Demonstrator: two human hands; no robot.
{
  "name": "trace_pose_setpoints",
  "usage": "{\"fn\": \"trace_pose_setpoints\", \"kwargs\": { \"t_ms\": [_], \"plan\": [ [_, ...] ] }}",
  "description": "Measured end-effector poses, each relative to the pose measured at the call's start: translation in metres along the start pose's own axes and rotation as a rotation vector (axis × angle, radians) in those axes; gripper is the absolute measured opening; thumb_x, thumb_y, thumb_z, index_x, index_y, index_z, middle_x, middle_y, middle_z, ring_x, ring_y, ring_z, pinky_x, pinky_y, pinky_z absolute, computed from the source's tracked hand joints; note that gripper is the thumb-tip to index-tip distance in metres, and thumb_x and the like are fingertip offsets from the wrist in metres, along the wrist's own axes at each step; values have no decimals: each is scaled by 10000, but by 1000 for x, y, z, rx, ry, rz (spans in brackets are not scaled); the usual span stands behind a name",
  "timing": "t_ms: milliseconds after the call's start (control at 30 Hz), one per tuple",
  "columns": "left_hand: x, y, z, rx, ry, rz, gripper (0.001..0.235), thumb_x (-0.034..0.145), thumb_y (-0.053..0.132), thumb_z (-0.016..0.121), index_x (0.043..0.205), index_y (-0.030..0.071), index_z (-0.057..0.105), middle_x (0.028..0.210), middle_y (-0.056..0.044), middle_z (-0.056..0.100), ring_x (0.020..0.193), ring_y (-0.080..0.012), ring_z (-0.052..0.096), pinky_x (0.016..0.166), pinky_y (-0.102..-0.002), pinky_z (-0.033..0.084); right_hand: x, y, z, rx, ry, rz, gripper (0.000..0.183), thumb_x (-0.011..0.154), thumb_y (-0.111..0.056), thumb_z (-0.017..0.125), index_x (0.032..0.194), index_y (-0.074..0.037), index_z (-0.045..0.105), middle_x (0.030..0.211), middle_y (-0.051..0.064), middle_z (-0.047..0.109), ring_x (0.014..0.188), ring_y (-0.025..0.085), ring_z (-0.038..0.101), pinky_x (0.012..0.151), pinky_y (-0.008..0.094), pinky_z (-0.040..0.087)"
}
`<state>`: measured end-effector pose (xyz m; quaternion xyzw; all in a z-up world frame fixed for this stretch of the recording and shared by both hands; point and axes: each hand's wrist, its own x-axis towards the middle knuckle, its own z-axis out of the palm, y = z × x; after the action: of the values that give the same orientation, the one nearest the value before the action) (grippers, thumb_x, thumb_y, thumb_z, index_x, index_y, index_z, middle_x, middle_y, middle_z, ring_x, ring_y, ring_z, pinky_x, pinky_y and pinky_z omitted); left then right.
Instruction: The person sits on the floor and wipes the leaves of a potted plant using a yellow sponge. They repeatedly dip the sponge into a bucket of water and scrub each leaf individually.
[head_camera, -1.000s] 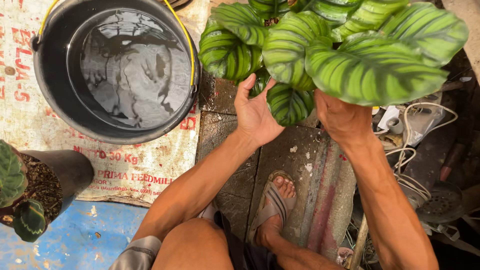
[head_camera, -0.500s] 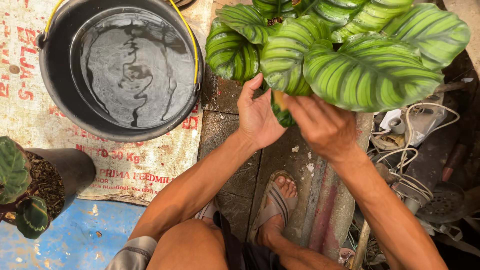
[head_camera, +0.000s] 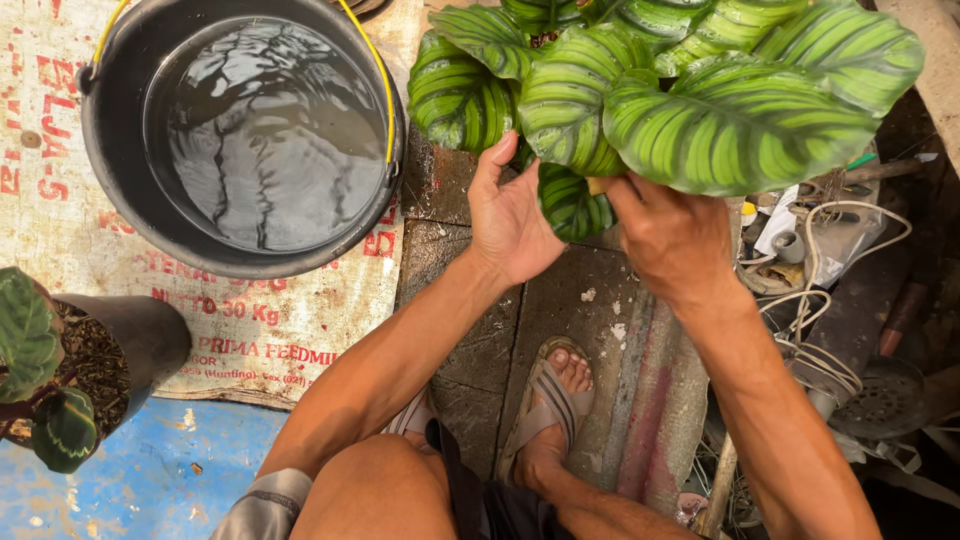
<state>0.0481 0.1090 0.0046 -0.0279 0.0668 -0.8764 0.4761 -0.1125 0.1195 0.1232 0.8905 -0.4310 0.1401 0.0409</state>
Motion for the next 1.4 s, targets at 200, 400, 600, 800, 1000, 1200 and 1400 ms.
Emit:
{"fn": "trace_pose_setpoints", "kwargs": {
  "t_ms": [200, 400, 600, 800, 1000, 1200, 1400],
  "plan": [
    [3, 6, 4, 48, 16, 16, 741, 1028, 624, 466, 1456, 22, 525, 1405, -175, 611, 1284, -321, 586, 1161, -455, 449, -18, 3, 9, 43, 79, -177, 218, 949, 5, 666, 1150, -47, 735, 1182, 100, 740, 1090, 268, 732, 935, 371, 595],
    [1, 3, 11, 53, 96, -7, 751, 1005, 613, 487, 1458, 15, 516, 1408, -171, 601, 1290, -319, 580, 1152, -470, 433, -17, 19, 15, 40, 56, 83, 187, 916, 15, 697, 1076, -73, 739, 1083, 87, 733, 963, 294, 707, 839, 414, 574],
    [-1, 1, 10, 13, 17, -20, 699, 1067, 609, 488, 1437, 17, 524, 1426, -176, 594, 1297, -328, 580, 1188, -476, 420, -15, -11, 11, 233, 109, 26, 211, 908, 26, 686, 1101, -57, 708, 1090, 96, 734, 953, 273, 710, 817, 403, 581],
    [-2, 2, 11, 56, 82, -20, 724, 1016, 598, 484, 1457, 25, 516, 1414, -176, 598, 1274, -315, 590, 1155, -457, 438, 1, -19, -5, 330, 73, 127, 166, 968, 47, 670, 1093, -56, 705, 1093, 100, 760, 903, 255, 719, 750, 378, 572],
    [8, 3, 4, 367, 250, 82, 624, 996, 446, 578, 1423, -5, 525, 1366, -169, 600, 1228, -312, 610, 1110, -466, 481, -18, -37, -26, 473, 44, 164, 172, 898, -13, 668, 1064, -47, 696, 1086, 121, 762, 888, 278, 741, 791, 379, 599],
    [-9, -7, 31, 1593, 330, 363, 525, 894, 157, 690, 1363, 0, 513, 1321, -165, 617, 1186, -305, 654, 1045, -408, 539, -41, 7, -55, 496, -113, 683, 225, 912, -132, 688, 1115, -90, 775, 915, 128, 765, 733, 216, 731, 683, 346, 573],
    [-31, -10, 66, 2611, -246, 595, 462, 948, 220, 726, 1355, 89, 552, 1319, -87, 616, 1218, -313, 667, 1052, -434, 538, -63, 31, -62, 435, -154, 874, 275, 896, -174, 686, 1142, -80, 765, 835, 147, 749, 712, 224, 735, 695, 362, 567]
  ]
}}
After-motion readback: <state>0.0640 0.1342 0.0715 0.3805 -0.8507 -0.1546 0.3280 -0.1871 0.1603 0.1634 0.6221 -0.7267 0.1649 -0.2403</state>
